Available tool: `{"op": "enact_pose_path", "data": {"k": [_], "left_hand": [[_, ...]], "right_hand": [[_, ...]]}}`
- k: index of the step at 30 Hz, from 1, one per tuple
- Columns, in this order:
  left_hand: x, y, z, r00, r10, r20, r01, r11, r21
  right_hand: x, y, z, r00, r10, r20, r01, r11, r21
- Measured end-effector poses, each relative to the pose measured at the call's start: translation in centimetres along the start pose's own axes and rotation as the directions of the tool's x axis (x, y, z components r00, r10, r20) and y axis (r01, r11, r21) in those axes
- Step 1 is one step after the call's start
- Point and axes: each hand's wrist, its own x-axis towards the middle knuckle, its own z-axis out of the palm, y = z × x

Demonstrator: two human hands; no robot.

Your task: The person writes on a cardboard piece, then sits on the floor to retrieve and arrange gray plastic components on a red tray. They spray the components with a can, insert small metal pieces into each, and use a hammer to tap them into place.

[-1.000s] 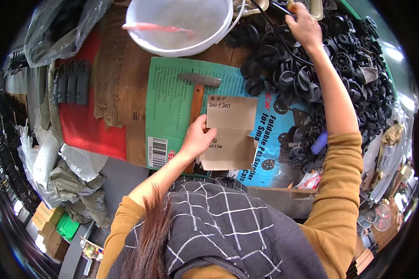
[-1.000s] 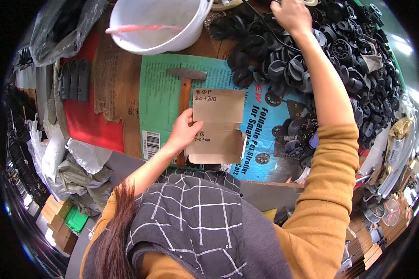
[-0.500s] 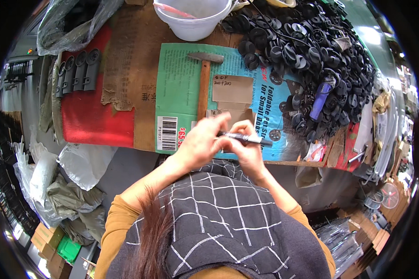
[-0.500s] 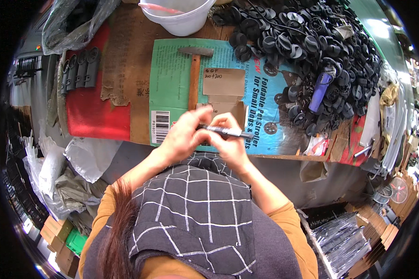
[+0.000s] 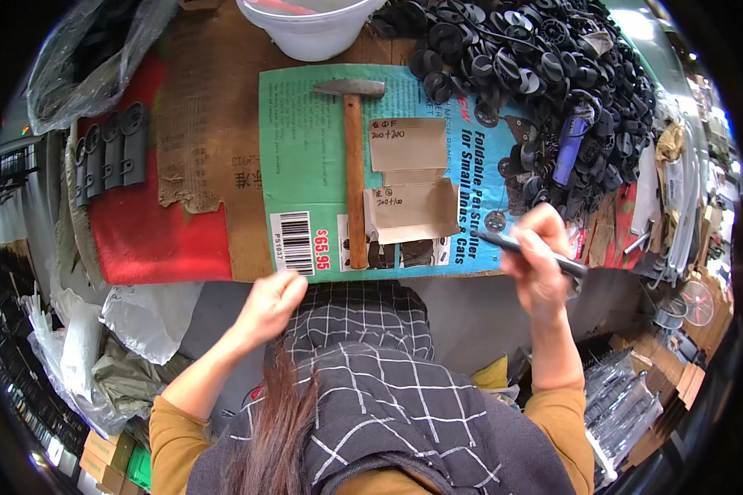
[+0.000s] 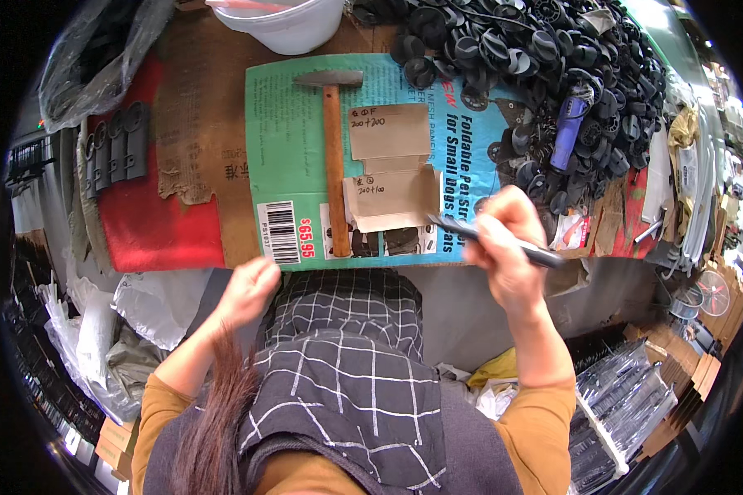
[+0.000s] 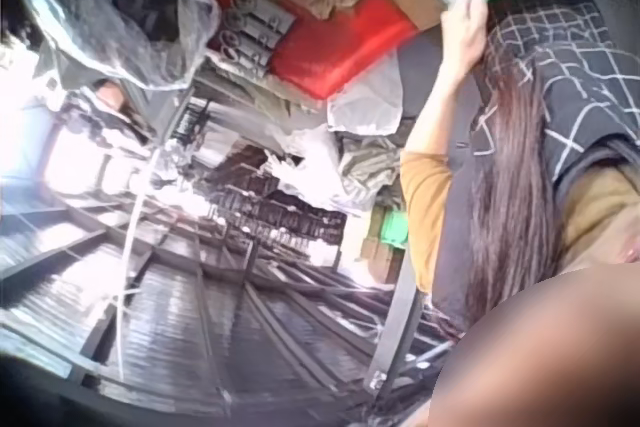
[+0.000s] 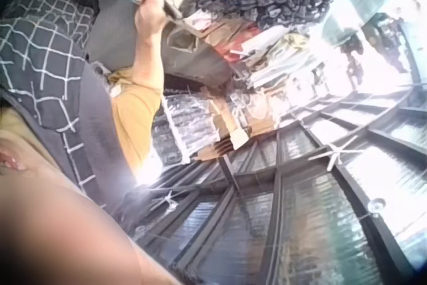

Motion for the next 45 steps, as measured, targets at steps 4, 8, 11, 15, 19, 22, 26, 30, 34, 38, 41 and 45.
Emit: {"op": "enact_pose_path", "data": {"k": [4,8,11,15,19,22,26,30,34,38,41,45], "left_hand": [[8.9,0.3,-0.8,0.847,0.510,-0.152,-0.415,0.812,0.409],[17.5,0.8,0.7,0.612,0.787,-0.075,-0.561,0.499,0.661],[20.0,0.3,1.3,0.579,0.815,0.000,-0.576,0.410,0.707],[20.9,-0.7,1.5,0.577,0.816,-0.009,-0.583,0.420,0.696],[21.6,-1.1,1.8,0.514,0.857,-0.048,-0.600,0.399,0.694],[21.7,-1.4,2.0,0.511,0.857,-0.069,-0.591,0.408,0.696],[21.6,-1.5,2.1,0.538,0.840,-0.068,-0.594,0.435,0.677],[21.7,-1.5,2.0,0.530,0.846,-0.057,-0.598,0.421,0.682],[21.7,-1.3,2.0,0.531,0.846,-0.059,-0.592,0.420,0.688],[21.6,-1.2,2.0,0.531,0.846,-0.051,-0.575,0.403,0.712],[21.6,-1.1,2.0,0.531,0.846,-0.045,-0.579,0.400,0.711],[21.6,-1.1,2.0,0.533,0.845,-0.044,-0.573,0.399,0.716]], "right_hand": [[7.4,8.6,1.0,0.986,-0.134,-0.096,0.134,0.991,-0.001],[14.4,14.7,2.4,0.910,-0.293,-0.294,0.287,0.956,-0.063],[16.3,17.5,3.4,0.891,-0.351,-0.289,0.333,0.936,-0.112],[15.8,19.4,3.1,0.852,-0.442,-0.283,0.384,0.892,-0.238],[15.5,20.8,2.3,0.773,-0.524,-0.358,0.396,0.840,-0.372],[15.6,21.4,2.2,0.722,-0.563,-0.402,0.422,0.819,-0.389],[15.6,21.7,2.5,0.753,-0.525,-0.397,0.413,0.847,-0.335],[15.5,21.7,2.7,0.756,-0.534,-0.377,0.387,0.830,-0.401],[15.5,21.4,2.8,0.762,-0.534,-0.366,0.387,0.829,-0.403],[15.6,21.2,2.9,0.754,-0.551,-0.358,0.377,0.809,-0.450],[15.7,21.1,2.9,0.710,-0.596,-0.375,0.372,0.769,-0.520],[15.6,21.0,3.0,0.731,-0.571,-0.373,0.364,0.789,-0.496]]}}
